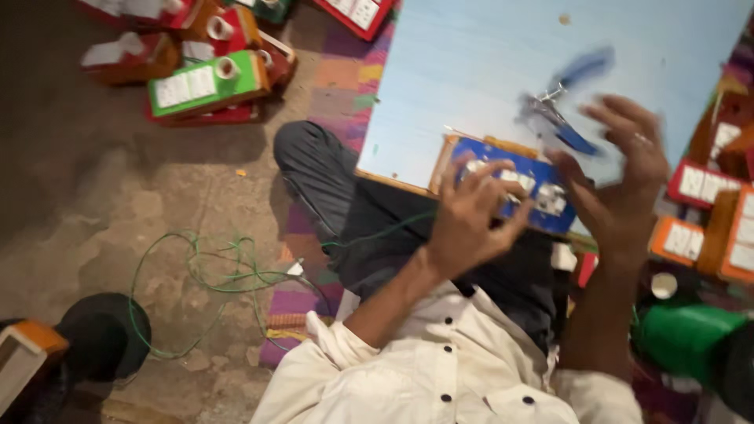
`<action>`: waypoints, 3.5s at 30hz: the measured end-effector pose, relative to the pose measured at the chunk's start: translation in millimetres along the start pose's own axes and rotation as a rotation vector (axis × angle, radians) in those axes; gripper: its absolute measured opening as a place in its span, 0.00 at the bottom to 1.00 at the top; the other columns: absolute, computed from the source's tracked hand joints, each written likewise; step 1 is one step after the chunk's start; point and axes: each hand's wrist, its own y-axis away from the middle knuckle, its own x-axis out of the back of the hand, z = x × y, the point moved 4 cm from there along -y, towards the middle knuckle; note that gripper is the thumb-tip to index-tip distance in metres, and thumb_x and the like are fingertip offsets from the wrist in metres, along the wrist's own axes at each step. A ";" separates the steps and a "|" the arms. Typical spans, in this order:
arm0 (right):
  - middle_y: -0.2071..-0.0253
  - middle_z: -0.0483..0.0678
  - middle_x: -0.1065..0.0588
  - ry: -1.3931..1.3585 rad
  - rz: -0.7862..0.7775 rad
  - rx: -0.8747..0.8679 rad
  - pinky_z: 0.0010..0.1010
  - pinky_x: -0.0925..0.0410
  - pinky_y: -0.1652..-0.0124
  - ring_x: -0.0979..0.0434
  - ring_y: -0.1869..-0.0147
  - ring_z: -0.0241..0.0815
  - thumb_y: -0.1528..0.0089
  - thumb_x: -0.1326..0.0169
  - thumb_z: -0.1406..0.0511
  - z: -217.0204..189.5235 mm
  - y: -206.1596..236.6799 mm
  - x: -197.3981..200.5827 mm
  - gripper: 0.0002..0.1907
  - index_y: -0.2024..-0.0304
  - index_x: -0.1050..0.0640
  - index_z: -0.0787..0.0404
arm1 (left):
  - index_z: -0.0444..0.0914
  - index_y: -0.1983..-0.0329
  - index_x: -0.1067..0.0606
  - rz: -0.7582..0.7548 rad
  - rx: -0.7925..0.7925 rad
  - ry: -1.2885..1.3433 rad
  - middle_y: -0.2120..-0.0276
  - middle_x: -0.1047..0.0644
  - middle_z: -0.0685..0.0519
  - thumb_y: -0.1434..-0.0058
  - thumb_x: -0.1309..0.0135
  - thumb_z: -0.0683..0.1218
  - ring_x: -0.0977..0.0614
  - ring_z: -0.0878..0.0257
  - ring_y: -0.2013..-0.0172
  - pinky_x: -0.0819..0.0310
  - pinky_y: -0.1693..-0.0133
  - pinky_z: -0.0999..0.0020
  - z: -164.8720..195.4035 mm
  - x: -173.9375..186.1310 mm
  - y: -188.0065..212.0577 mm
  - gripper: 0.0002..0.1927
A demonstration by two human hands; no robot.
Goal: The person sits on the floor and wires a blue electrical board with three white sockets using green wire. They use pliers to strip wire ends and a screwdriver to tighten connections at the socket terminals. The person repeatedly strips, inserts, and secures wire segments between the sockets.
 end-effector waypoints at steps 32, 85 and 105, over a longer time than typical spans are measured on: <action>0.77 0.46 0.31 0.073 0.184 -0.077 0.27 0.39 0.74 0.33 0.76 0.35 0.42 0.27 0.70 33.2 84.4 -37.7 0.10 0.67 0.18 0.62 | 0.40 0.48 0.24 -0.166 0.096 -0.006 0.52 0.20 0.61 0.34 0.40 0.39 0.24 0.60 0.44 0.42 0.35 0.56 -21.4 -19.5 7.0 0.12; 0.49 0.46 0.26 -0.151 0.359 0.050 0.34 0.20 0.52 0.17 0.50 0.45 0.26 0.46 0.65 2.4 92.9 20.0 0.11 0.43 0.25 0.60 | 0.42 0.56 0.20 -0.073 0.178 0.176 0.47 0.22 0.53 0.42 0.29 0.41 0.22 0.62 0.43 0.40 0.31 0.57 -12.6 -42.1 15.5 0.13; 0.51 0.61 0.22 -0.115 0.214 -0.199 0.34 0.24 0.59 0.18 0.54 0.49 0.35 0.40 0.76 -1.0 89.6 12.2 0.11 0.50 0.23 0.64 | 0.42 0.50 0.28 -0.167 0.125 0.117 0.45 0.25 0.57 0.40 0.31 0.42 0.27 0.60 0.38 0.42 0.32 0.57 -11.5 -35.9 11.1 0.20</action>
